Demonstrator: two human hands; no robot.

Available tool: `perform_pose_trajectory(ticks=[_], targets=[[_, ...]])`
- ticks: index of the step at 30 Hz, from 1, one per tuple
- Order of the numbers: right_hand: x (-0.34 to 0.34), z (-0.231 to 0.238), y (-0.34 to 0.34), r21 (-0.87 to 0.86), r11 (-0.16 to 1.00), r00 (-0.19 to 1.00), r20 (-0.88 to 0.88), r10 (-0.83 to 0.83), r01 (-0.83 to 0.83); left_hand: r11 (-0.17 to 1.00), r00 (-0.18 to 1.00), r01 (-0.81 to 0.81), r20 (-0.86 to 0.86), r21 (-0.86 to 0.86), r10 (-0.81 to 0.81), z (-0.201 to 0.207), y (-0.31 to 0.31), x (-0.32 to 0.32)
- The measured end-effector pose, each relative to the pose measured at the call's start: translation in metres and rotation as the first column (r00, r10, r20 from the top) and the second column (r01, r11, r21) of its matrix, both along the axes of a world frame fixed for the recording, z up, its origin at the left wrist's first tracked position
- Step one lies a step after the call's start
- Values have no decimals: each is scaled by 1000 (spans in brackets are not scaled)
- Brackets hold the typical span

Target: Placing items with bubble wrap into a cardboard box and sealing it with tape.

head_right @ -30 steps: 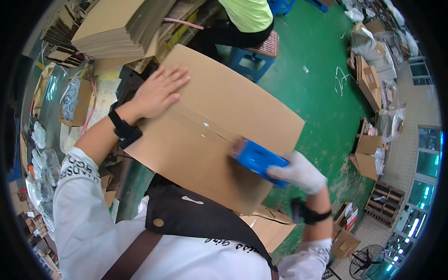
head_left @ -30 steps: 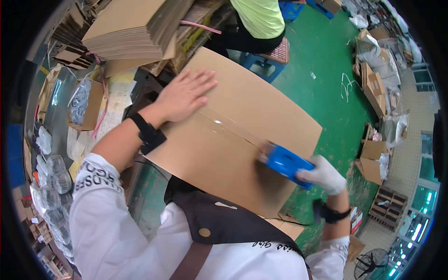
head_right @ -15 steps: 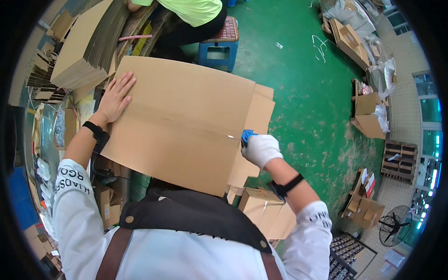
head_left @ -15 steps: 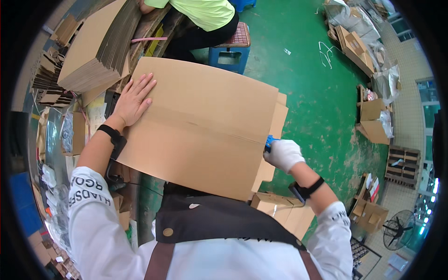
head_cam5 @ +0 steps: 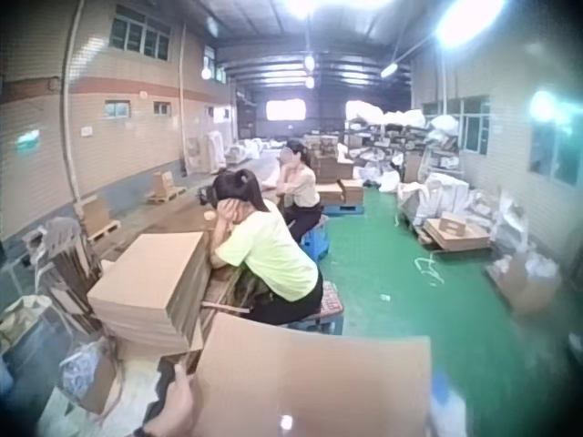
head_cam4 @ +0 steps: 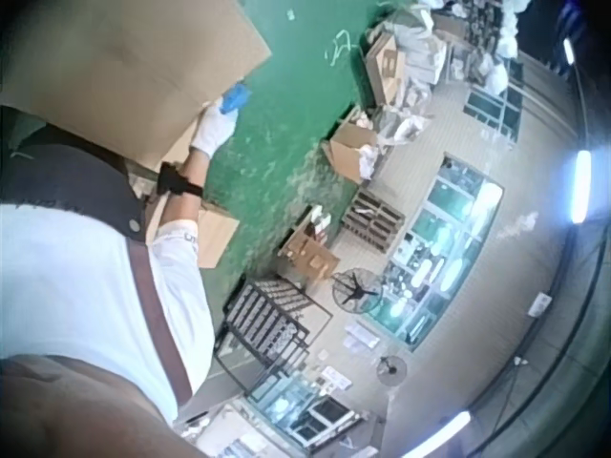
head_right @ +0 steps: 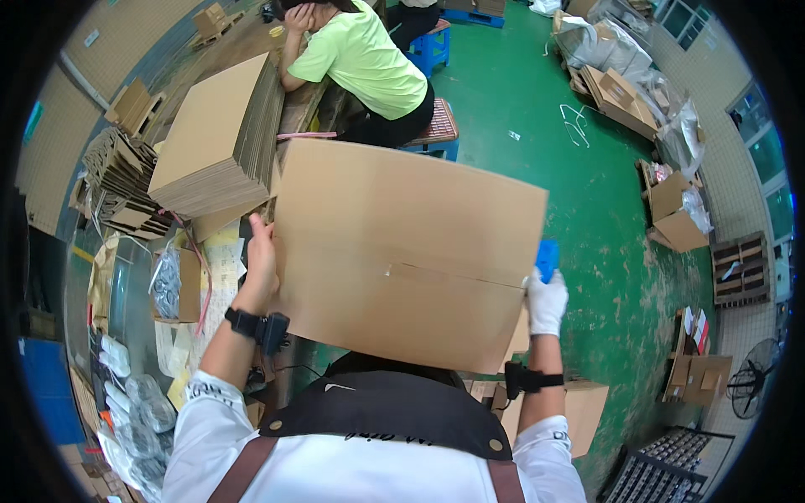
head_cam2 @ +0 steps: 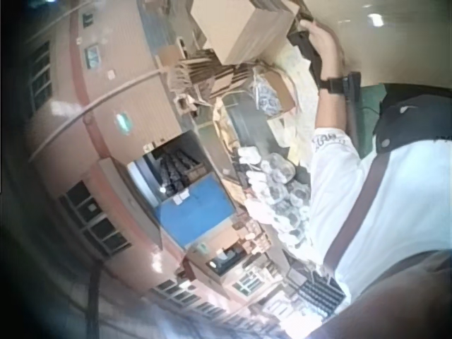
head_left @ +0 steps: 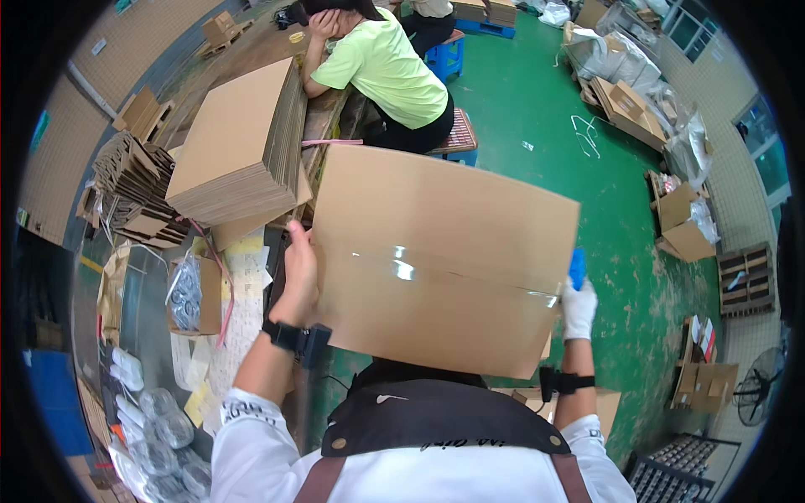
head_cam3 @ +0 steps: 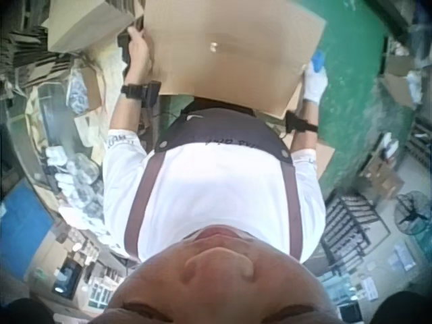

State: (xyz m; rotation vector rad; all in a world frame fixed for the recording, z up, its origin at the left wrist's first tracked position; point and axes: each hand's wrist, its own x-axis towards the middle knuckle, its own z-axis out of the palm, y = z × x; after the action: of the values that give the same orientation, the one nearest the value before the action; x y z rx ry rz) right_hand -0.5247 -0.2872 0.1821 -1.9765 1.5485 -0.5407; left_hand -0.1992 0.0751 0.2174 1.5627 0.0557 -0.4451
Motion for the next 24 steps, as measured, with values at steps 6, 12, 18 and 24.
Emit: perform_pose_trajectory(ticks=[6, 12, 18, 24], targets=[[-88, -60, 29, -291, 952, 954, 244, 173, -98, 944, 995, 96, 0, -315, -101, -78, 97, -1], [-81, -50, 85, 212, 961, 868, 427, -254, 177, 831, 838, 446, -171, -334, -518, -45, 99, 0], [-49, 45, 114, -229, 902, 897, 343, -278, 367, 888, 822, 351, 357, 296, -444, -56, 63, -9], [64, 173, 252, -187, 881, 694, 555, 460, -434, 737, 610, 670, 499, 89, -615, 84, 89, -51]])
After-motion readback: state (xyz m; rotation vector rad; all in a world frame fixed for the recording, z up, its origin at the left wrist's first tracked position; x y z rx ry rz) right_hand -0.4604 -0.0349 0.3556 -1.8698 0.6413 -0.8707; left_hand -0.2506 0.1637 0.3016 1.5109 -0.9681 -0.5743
